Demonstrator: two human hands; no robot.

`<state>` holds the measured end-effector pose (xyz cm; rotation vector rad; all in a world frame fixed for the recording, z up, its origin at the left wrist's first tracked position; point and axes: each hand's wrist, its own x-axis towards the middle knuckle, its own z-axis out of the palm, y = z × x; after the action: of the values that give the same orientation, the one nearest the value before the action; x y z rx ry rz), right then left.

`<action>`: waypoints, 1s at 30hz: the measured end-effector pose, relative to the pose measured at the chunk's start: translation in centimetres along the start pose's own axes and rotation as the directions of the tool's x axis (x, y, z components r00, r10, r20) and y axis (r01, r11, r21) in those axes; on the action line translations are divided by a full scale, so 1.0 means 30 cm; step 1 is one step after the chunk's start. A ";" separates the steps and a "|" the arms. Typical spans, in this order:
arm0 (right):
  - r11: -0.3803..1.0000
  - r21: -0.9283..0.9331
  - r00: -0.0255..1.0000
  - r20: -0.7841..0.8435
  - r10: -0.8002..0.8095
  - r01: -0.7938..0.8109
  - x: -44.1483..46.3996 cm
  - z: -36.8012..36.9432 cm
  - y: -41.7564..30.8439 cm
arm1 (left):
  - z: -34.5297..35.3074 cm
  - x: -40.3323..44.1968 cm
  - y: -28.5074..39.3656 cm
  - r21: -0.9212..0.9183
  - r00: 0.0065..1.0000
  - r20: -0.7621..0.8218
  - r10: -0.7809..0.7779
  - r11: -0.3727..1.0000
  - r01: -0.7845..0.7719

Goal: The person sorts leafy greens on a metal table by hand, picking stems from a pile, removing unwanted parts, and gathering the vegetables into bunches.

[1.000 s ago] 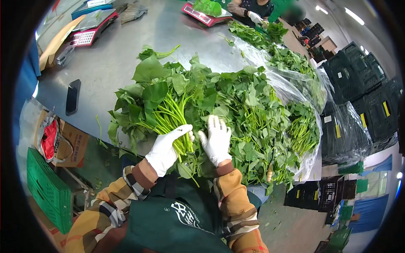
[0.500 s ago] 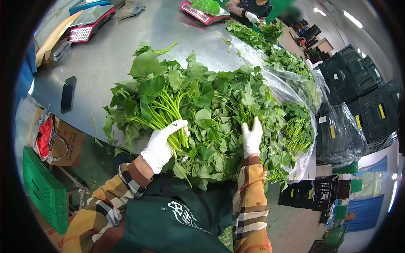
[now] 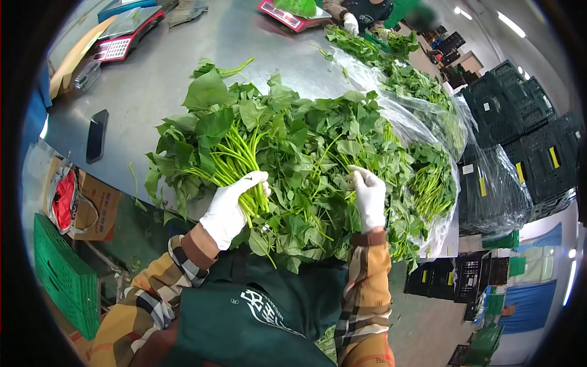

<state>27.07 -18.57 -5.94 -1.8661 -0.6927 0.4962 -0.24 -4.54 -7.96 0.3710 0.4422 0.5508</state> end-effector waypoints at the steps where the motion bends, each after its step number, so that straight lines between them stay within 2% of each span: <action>1: 0.989 -0.145 0.999 -0.033 -0.021 0.016 0.043 -0.018 0.058 | -0.001 0.002 -0.003 -0.005 1.000 0.001 0.002 1.000 -0.002; 3: 0.905 -0.424 0.993 -0.090 -0.081 0.035 0.121 -0.038 0.166 | 0.003 0.002 -0.002 -0.008 1.000 0.000 0.002 1.000 -0.002; 6: 0.610 -0.777 0.895 -0.152 -0.419 0.153 0.123 0.005 0.226 | 0.008 -0.003 0.005 -0.007 1.000 -0.023 -0.003 1.000 0.003; 9: 0.552 -0.834 0.944 -0.188 -0.271 -0.008 0.133 0.017 0.221 | 0.015 -0.016 0.017 -0.019 0.998 -0.057 -0.004 1.000 0.003; 10: 0.532 -0.846 0.943 -0.167 -0.289 0.013 0.139 0.003 0.209 | 0.010 -0.016 0.017 -0.025 0.998 -0.063 -0.010 1.000 0.009; 12: 0.631 -0.773 0.931 -0.184 -0.314 0.060 0.140 -0.033 0.187 | 0.002 -0.012 0.022 -0.043 0.998 -0.064 -0.014 0.999 0.011; 13: 0.746 -0.656 0.929 -0.197 -0.314 0.113 0.141 -0.051 0.156 | -0.002 -0.011 0.021 -0.054 0.998 -0.061 -0.015 0.998 0.012; 14: 0.935 -0.316 0.950 -0.206 -0.236 0.163 0.135 -0.067 0.130 | -0.005 -0.012 0.019 -0.064 0.998 -0.058 -0.020 0.998 0.017; 15: 0.991 -0.033 0.969 -0.207 -0.136 0.132 0.104 -0.094 0.067 | -0.005 -0.015 0.010 -0.063 0.998 -0.062 -0.019 0.998 0.015; 16: 0.962 0.256 0.982 -0.182 -0.047 0.093 0.081 -0.119 0.007 | 0.000 -0.010 0.006 -0.059 0.998 -0.062 -0.013 0.998 0.009; 17: 0.965 0.261 0.990 -0.139 0.016 0.021 0.055 -0.122 -0.034 | 0.005 -0.006 0.000 -0.054 0.998 -0.060 -0.004 0.999 0.001; 20: 0.986 -0.041 0.980 0.104 0.168 -0.164 0.056 -0.167 0.048 | 0.011 -0.011 0.009 0.006 0.999 -0.031 -0.015 1.000 0.016; 22: 0.990 0.038 0.975 0.184 0.127 -0.136 0.026 -0.169 0.069 | 0.011 -0.010 0.009 0.004 0.998 -0.064 -0.013 1.000 0.013; 24: 0.989 0.087 0.979 0.179 0.099 -0.116 -0.003 -0.163 0.064 | -0.008 -0.003 0.003 -0.014 0.999 -0.051 -0.009 1.000 0.008; 26: 0.965 0.260 0.999 0.022 0.040 -0.044 -0.060 -0.132 -0.051 | -0.009 -0.004 0.005 -0.016 0.999 -0.051 -0.008 1.000 0.008; 27: 0.814 0.580 0.999 -0.049 -0.023 0.047 -0.073 -0.126 -0.062 | -0.008 -0.004 0.005 -0.015 0.999 -0.049 -0.012 1.000 0.011; 28: 0.716 0.693 0.994 -0.107 -0.013 0.084 -0.075 -0.126 -0.049 | -0.004 -0.003 0.003 -0.015 0.998 -0.057 -0.008 1.000 0.007; 29: 0.904 0.428 1.000 0.014 -0.021 0.013 -0.072 -0.140 -0.055 | 0.001 -0.004 0.001 -0.016 0.998 -0.066 -0.003 1.000 0.002; 30: 0.993 0.112 0.992 0.129 0.011 -0.025 -0.071 -0.154 -0.062 | 0.007 -0.005 0.000 -0.015 0.997 -0.073 0.002 1.000 -0.003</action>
<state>27.91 -22.60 -2.44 -1.7463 -0.7183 0.6590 -0.27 -4.67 -7.75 0.3373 0.5077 0.5710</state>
